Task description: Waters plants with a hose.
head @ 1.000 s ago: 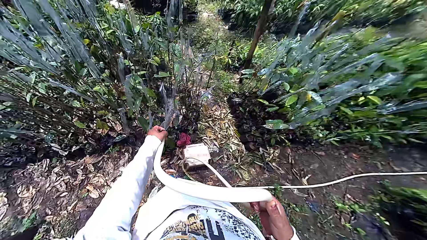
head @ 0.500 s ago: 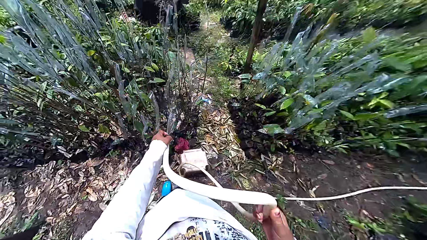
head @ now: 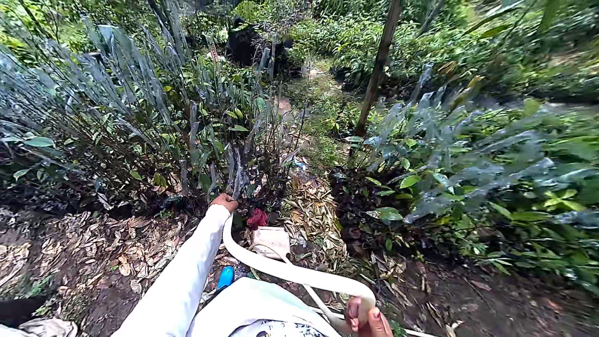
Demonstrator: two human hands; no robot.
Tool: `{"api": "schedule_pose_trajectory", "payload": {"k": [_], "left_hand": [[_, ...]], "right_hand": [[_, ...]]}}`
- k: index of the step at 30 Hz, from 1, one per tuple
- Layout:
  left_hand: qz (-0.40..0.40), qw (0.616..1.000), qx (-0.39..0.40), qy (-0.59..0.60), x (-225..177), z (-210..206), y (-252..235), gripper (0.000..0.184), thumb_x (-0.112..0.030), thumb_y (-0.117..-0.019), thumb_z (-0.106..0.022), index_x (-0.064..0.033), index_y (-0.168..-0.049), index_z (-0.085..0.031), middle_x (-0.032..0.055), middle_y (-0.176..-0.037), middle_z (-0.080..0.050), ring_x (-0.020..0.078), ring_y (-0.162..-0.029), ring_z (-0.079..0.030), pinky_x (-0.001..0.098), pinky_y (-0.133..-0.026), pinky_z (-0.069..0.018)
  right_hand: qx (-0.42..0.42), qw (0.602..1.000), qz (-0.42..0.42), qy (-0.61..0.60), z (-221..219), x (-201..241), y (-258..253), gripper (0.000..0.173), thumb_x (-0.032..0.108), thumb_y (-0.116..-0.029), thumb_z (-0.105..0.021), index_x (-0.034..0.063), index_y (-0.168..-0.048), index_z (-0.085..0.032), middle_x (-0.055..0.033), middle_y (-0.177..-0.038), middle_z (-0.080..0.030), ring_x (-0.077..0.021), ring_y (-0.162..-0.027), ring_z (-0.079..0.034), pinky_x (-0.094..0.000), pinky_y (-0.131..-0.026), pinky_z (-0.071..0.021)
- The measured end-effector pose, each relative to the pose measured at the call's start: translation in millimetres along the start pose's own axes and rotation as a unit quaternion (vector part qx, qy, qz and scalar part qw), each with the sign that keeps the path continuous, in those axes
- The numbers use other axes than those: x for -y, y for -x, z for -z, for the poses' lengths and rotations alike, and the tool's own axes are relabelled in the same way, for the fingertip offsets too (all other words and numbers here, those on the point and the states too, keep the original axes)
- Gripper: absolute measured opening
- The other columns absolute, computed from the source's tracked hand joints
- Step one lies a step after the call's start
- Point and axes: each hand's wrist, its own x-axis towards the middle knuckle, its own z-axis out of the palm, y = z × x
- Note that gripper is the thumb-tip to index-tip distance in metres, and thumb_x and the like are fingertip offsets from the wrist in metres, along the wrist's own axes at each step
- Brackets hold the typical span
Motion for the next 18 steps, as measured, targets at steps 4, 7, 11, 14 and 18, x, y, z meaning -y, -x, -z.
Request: {"api": "schedule_pose_trajectory", "payload": {"k": [4, 7, 11, 14, 18], "left_hand": [[-0.019, 0.994, 0.032, 0.104, 28.6, 19.2, 23.7, 0.048, -0.025, -0.1033, -0.062, 0.0001, -0.142, -0.048, 0.0184, -0.108, -0.066, 0.0211, -0.081, -0.064, 0.0398, -0.078, -0.0546], [-0.011, 0.996, 0.025, 0.085, 50.4, 42.6, 43.2, 0.050, -0.026, -0.1034, -0.063, -0.0003, -0.143, -0.050, 0.0193, -0.109, -0.068, 0.0224, -0.083, -0.066, 0.0418, -0.081, -0.0545], [0.010, 0.999, -0.029, 0.040, 76.2, 65.7, 59.5, 0.038, -0.024, -0.1027, -0.062, 0.0020, -0.131, -0.061, 0.0211, -0.111, -0.069, 0.0295, -0.095, -0.068, 0.0497, -0.093, -0.0528], [0.031, 0.994, -0.067, 0.077, 96.4, 68.6, 68.2, 0.037, -0.024, -0.1010, -0.065, -0.0001, -0.129, -0.061, 0.0163, -0.102, -0.071, 0.0234, -0.083, -0.068, 0.0445, -0.083, -0.0551], [0.028, 0.989, -0.056, 0.132, 117.6, 67.1, 77.6, 0.036, -0.020, -0.1025, -0.061, 0.0025, -0.130, -0.056, 0.0122, -0.091, -0.069, 0.0164, -0.070, -0.063, 0.0362, -0.071, -0.0544]], "right_hand": [[0.062, 0.998, 0.002, 0.025, -8.9, 4.4, -7.2, 0.040, 0.069, -0.0908, -0.055, 0.0323, -0.091, -0.071, 0.0182, -0.075, -0.066, 0.0072, -0.066, -0.059, -0.0132, -0.062, -0.0487], [0.109, 0.993, 0.009, 0.044, -24.8, 11.6, -13.0, 0.038, 0.067, -0.0921, -0.054, 0.0336, -0.094, -0.072, 0.0200, -0.078, -0.067, 0.0083, -0.068, -0.059, -0.0128, -0.065, -0.0485], [0.150, 0.986, 0.004, 0.069, -47.2, 21.0, -18.4, 0.036, 0.066, -0.0922, -0.056, 0.0339, -0.094, -0.071, 0.0205, -0.079, -0.067, 0.0086, -0.070, -0.059, -0.0134, -0.067, -0.0492], [0.176, 0.980, 0.007, 0.090, -63.3, 30.1, -22.4, 0.037, 0.067, -0.0925, -0.055, 0.0332, -0.092, -0.070, 0.0208, -0.078, -0.066, 0.0087, -0.071, -0.059, -0.0135, -0.068, -0.0494], [0.198, 0.976, 0.001, 0.086, -85.8, 37.2, -23.1, 0.034, 0.064, -0.0937, -0.055, 0.0338, -0.095, -0.070, 0.0216, -0.080, -0.067, 0.0102, -0.072, -0.059, -0.0121, -0.068, -0.0488]]}}
